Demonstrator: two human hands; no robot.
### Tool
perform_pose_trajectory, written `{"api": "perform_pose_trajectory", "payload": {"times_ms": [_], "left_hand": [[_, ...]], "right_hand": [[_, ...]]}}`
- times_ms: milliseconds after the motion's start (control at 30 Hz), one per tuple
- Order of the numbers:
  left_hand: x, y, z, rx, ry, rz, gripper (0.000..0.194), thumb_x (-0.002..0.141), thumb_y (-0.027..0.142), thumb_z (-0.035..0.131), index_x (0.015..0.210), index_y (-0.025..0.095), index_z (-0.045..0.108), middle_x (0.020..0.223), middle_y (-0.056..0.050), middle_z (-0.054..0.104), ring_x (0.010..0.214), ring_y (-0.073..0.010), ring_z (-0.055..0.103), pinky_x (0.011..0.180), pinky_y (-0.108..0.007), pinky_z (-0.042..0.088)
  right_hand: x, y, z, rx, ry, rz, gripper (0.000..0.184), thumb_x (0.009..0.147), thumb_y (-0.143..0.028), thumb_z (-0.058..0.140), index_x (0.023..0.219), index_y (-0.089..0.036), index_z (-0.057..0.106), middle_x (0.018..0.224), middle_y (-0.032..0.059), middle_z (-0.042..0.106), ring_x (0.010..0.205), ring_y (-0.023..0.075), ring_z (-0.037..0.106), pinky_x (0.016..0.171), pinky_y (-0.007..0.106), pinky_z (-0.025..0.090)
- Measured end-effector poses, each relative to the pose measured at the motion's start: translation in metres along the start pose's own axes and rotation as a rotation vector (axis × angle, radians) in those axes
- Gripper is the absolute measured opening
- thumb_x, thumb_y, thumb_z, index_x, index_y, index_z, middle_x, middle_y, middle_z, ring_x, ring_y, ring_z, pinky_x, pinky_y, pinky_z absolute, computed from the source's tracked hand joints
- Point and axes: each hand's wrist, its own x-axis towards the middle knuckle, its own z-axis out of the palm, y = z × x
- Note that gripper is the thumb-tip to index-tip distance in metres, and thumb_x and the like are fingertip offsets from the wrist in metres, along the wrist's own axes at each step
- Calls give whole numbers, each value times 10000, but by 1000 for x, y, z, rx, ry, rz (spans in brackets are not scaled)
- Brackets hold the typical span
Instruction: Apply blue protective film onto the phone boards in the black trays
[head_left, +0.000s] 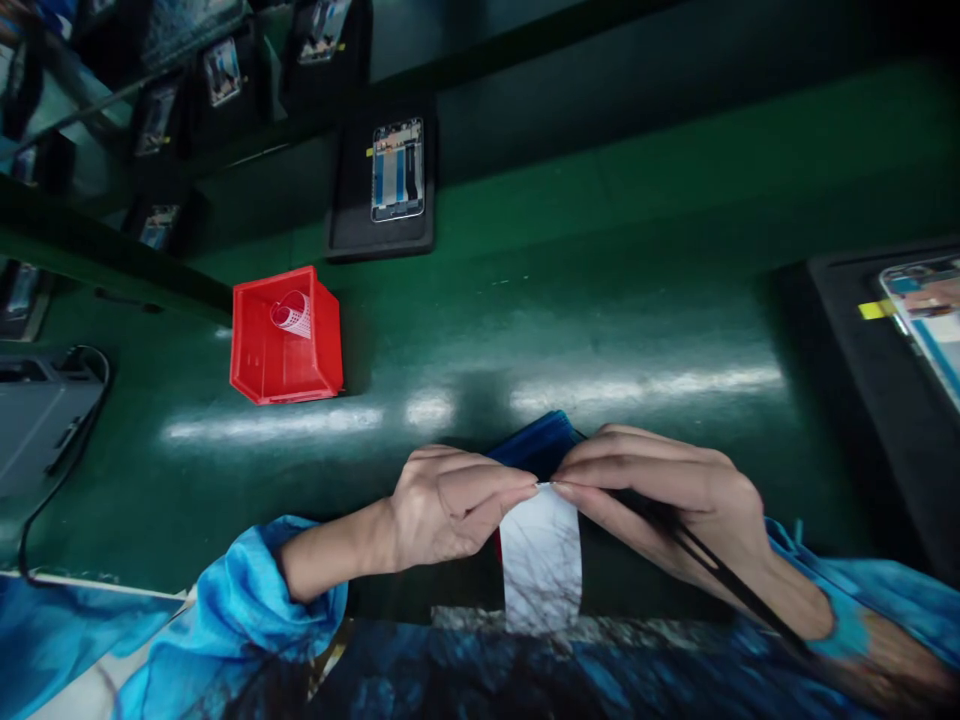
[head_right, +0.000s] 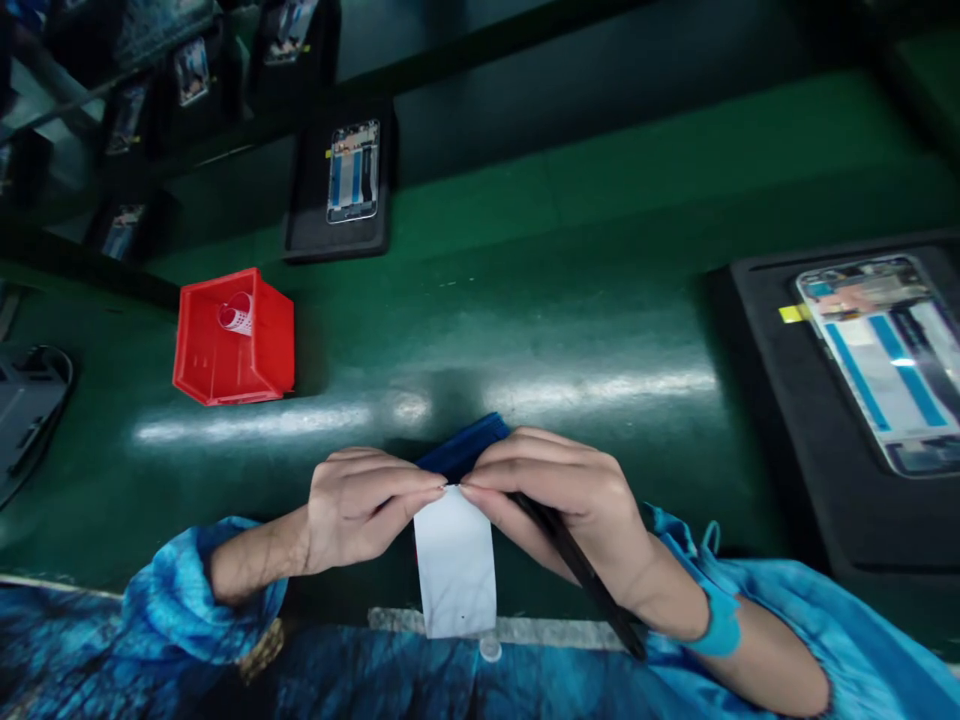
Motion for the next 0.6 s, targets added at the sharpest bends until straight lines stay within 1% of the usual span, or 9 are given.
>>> {"api": "perform_pose_trajectory", "payload": {"times_ms": [100, 167, 233, 267, 367, 433, 467, 533, 600], "left_hand": [[0, -1, 4, -141, 16, -151, 152, 872, 267, 626, 807, 175, 728, 771, -13, 775, 665, -127, 730, 662, -161, 580], [-1, -3, 7, -223, 2, -253, 151, 864, 294, 637, 879, 175, 729, 786, -16, 774, 665, -133, 727, 643, -165, 577], [-2, -5, 11, -292, -4, -330, 213, 862, 319, 635, 984, 160, 707, 802, -29, 772, 671, -151, 725, 623, -182, 577], [-2, -7, 13, -319, -3, -360, 230, 867, 323, 623, 992, 146, 701, 808, -38, 771, 681, -160, 724, 621, -189, 576], [0, -9, 12, -368, -9, -425, 236, 872, 326, 600, 871, 120, 715, 763, -48, 762, 646, -160, 706, 584, -185, 553], [0, -11, 2, -378, -31, -456, 251, 858, 336, 606, 813, 116, 719, 689, -42, 745, 579, -148, 677, 525, -175, 520], [-1, -12, -5, -375, -49, -468, 254, 852, 342, 610, 803, 118, 720, 657, -37, 735, 554, -144, 665, 500, -173, 505], [-8, -15, -24, -352, -88, -488, 244, 840, 343, 619, 761, 133, 717, 654, -33, 732, 568, -151, 669, 499, -182, 504], [-20, -17, -39, -296, -108, -499, 198, 835, 312, 624, 742, 164, 716, 837, -47, 763, 760, -186, 710, 653, -234, 560]], "right_hand": [[1, 3, 2, 6, 41, 41, 135, 788, -113, 658, 809, -240, 698, 693, -10, 701, 582, 124, 646, 511, 232, 530], [2, 5, 3, -12, 71, 60, 94, 809, -154, 646, 777, -230, 691, 691, -11, 694, 578, 121, 651, 496, 223, 525], [3, 6, 6, -49, 84, 70, 83, 829, -199, 633, 765, -220, 682, 701, -7, 694, 593, 122, 658, 509, 224, 532], [4, 6, 7, -75, 79, 70, 90, 840, -219, 625, 767, -218, 679, 703, -6, 693, 605, 122, 661, 523, 225, 538], [5, 6, 4, -173, 11, 54, 101, 867, -276, 596, 822, -234, 675, 717, -20, 698, 630, 111, 666, 560, 212, 557], [3, 6, -8, -261, -25, 49, 120, 882, -320, 572, 915, -258, 669, 742, -30, 708, 656, 114, 674, 589, 216, 570], [-1, 6, -18, -322, -13, 59, 141, 888, -331, 561, 962, -265, 661, 780, -23, 717, 693, 125, 683, 622, 234, 578], [-12, 8, -45, -483, 83, 105, 166, 897, -327, 541, 1010, -263, 644, 875, 22, 725, 793, 164, 691, 709, 299, 581], [-29, 15, -79, -685, 221, 182, 179, 892, -342, 543, 1007, -247, 641, 935, 80, 715, 848, 207, 682, 762, 368, 562]]}}
